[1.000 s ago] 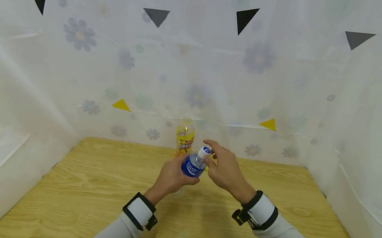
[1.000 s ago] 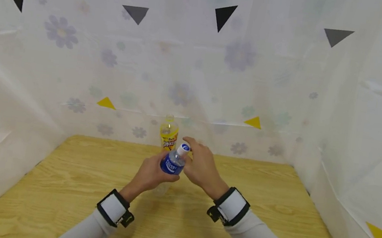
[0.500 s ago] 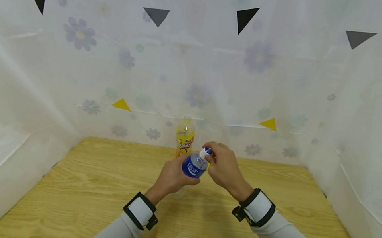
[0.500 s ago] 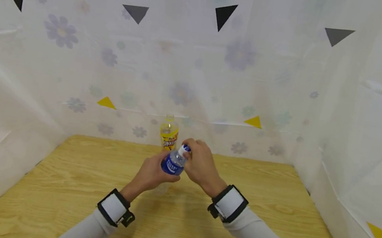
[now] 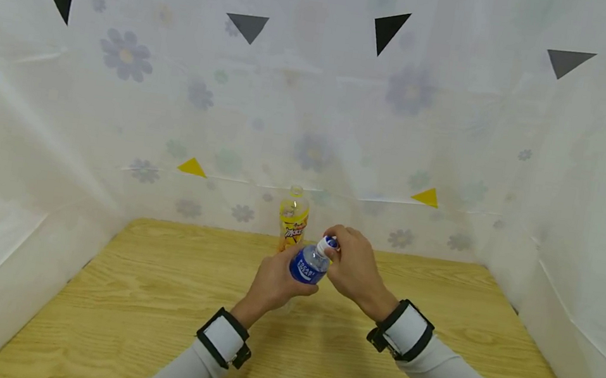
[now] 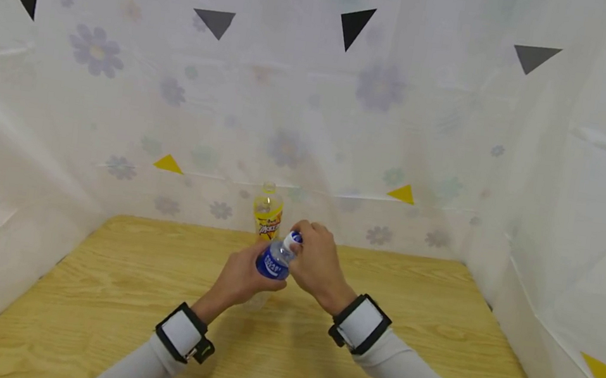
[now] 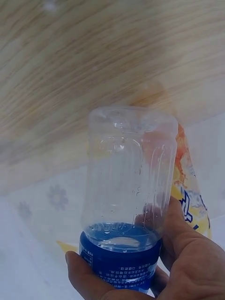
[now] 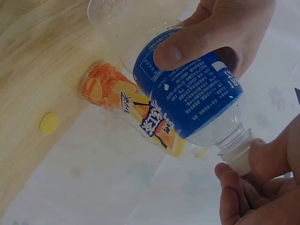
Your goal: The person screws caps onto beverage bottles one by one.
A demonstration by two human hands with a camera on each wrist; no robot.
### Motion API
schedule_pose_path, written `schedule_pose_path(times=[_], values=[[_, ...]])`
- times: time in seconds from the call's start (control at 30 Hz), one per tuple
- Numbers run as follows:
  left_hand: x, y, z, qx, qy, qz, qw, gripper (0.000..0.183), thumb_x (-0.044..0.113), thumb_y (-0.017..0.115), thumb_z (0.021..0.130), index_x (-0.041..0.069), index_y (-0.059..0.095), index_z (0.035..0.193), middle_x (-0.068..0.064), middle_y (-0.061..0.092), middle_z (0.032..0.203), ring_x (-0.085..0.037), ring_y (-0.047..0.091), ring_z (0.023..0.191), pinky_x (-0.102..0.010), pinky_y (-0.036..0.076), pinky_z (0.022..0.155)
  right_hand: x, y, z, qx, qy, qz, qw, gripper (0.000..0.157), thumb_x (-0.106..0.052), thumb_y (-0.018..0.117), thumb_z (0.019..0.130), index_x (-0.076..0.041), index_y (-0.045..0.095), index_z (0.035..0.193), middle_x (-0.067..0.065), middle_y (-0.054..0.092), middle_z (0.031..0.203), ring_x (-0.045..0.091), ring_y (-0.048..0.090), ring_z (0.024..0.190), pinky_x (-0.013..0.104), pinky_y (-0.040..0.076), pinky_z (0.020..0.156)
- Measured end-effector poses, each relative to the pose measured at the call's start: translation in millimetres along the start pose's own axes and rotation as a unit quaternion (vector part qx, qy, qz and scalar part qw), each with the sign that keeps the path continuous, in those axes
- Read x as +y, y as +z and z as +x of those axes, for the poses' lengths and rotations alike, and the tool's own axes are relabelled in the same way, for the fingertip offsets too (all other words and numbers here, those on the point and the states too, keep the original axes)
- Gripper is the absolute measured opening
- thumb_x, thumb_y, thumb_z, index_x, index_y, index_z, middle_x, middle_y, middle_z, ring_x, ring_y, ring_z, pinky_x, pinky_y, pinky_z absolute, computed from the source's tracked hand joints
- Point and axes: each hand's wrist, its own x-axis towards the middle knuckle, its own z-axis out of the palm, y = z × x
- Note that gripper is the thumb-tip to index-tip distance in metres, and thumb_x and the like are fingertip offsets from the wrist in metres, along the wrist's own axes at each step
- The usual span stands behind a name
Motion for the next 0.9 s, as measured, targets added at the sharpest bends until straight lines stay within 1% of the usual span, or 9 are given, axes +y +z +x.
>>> schedule_pose_path(times=[0.17, 0.27, 0.33, 0.43, 0.5, 0.6, 0.73, 0.9], values=[[-0.4, 1.9, 0.0, 0.005, 0.008, -0.001, 1.0000, 0.074, 0.026, 0.090, 0.076, 0.017, 0.056, 0.141, -0.009, 0.069, 0.125, -0.028, 0.067, 0.111, -0.047, 0.055, 0.092, -2, -1.2, 1, -0.001, 0.007, -0.010, 1.000, 0.015, -0.001, 0.071, 0.089, 0.000, 0.065, 0.103, 0.013, 0.067, 0.095, 0.027, 0.062, 0.085, 0.044, 0.052, 0.076], [1.0, 2.4, -0.2, 0.006, 0.010, 0.000, 0.9999, 0.073, 0.025, 0.090, 0.076, 0.017, 0.056, 0.141, -0.009, 0.069, 0.124, -0.028, 0.068, 0.110, -0.047, 0.055, 0.092, -2, -1.5, 2, -0.001, 0.006, -0.013, 1.000, 0.013, -0.003, 0.071, 0.089, 0.000, 0.064, 0.100, 0.012, 0.067, 0.092, 0.026, 0.062, 0.084, 0.042, 0.053, 0.074], [1.9, 2.6, -0.4, 0.007, 0.010, 0.002, 0.9999, 0.073, 0.025, 0.090, 0.076, 0.017, 0.056, 0.141, -0.009, 0.070, 0.124, -0.027, 0.068, 0.110, -0.046, 0.055, 0.091, 0, -1.4, 3, 0.001, 0.003, -0.009, 1.000, 0.011, -0.004, 0.071, 0.090, -0.001, 0.064, 0.097, 0.012, 0.067, 0.089, 0.025, 0.061, 0.080, 0.039, 0.053, 0.069], [3.3, 2.9, -0.6, 0.005, 0.009, 0.008, 0.9999, 0.073, 0.027, 0.090, 0.077, 0.017, 0.056, 0.141, -0.009, 0.070, 0.123, -0.027, 0.068, 0.109, -0.045, 0.056, 0.091, 3, -0.9, 3, 0.010, -0.001, 0.006, 1.000, 0.010, -0.006, 0.071, 0.089, -0.002, 0.063, 0.091, 0.009, 0.063, 0.080, 0.021, 0.057, 0.069, 0.034, 0.049, 0.060], [4.1, 3.1, -0.8, 0.004, 0.008, 0.010, 0.9999, 0.073, 0.028, 0.090, 0.077, 0.016, 0.056, 0.141, -0.009, 0.070, 0.123, -0.026, 0.068, 0.109, -0.044, 0.056, 0.090, 6, -0.2, 3, 0.014, -0.003, 0.015, 1.000, 0.011, -0.009, 0.070, 0.090, -0.003, 0.062, 0.087, 0.007, 0.060, 0.075, 0.017, 0.053, 0.064, 0.031, 0.045, 0.055], [4.8, 3.3, -0.9, 0.003, 0.007, 0.012, 0.9999, 0.074, 0.029, 0.090, 0.077, 0.016, 0.056, 0.141, -0.009, 0.070, 0.122, -0.025, 0.068, 0.108, -0.043, 0.056, 0.089, 9, 0.6, 4, 0.018, -0.006, 0.022, 1.000, 0.015, -0.012, 0.070, 0.092, -0.006, 0.060, 0.083, 0.004, 0.056, 0.070, 0.015, 0.048, 0.059, 0.029, 0.041, 0.052], [5.0, 3.5, -0.5, 0.001, 0.004, 0.010, 0.9999, 0.074, 0.029, 0.090, 0.076, 0.017, 0.056, 0.140, -0.008, 0.070, 0.122, -0.025, 0.068, 0.108, -0.043, 0.056, 0.089, 10, -0.6, 3, 0.021, -0.015, 0.029, 0.999, 0.017, -0.014, 0.070, 0.092, -0.007, 0.059, 0.081, 0.004, 0.053, 0.068, 0.015, 0.046, 0.058, 0.029, 0.039, 0.051], [4.2, 3.6, 0.1, 0.000, -0.003, 0.008, 1.0000, 0.074, 0.029, 0.090, 0.077, 0.019, 0.055, 0.141, -0.008, 0.069, 0.123, -0.025, 0.068, 0.109, -0.043, 0.056, 0.090, 10, -1.9, 2, 0.017, -0.010, 0.029, 0.999, 0.016, -0.015, 0.069, 0.094, -0.007, 0.060, 0.083, 0.003, 0.055, 0.069, 0.015, 0.047, 0.059, 0.030, 0.039, 0.051]])
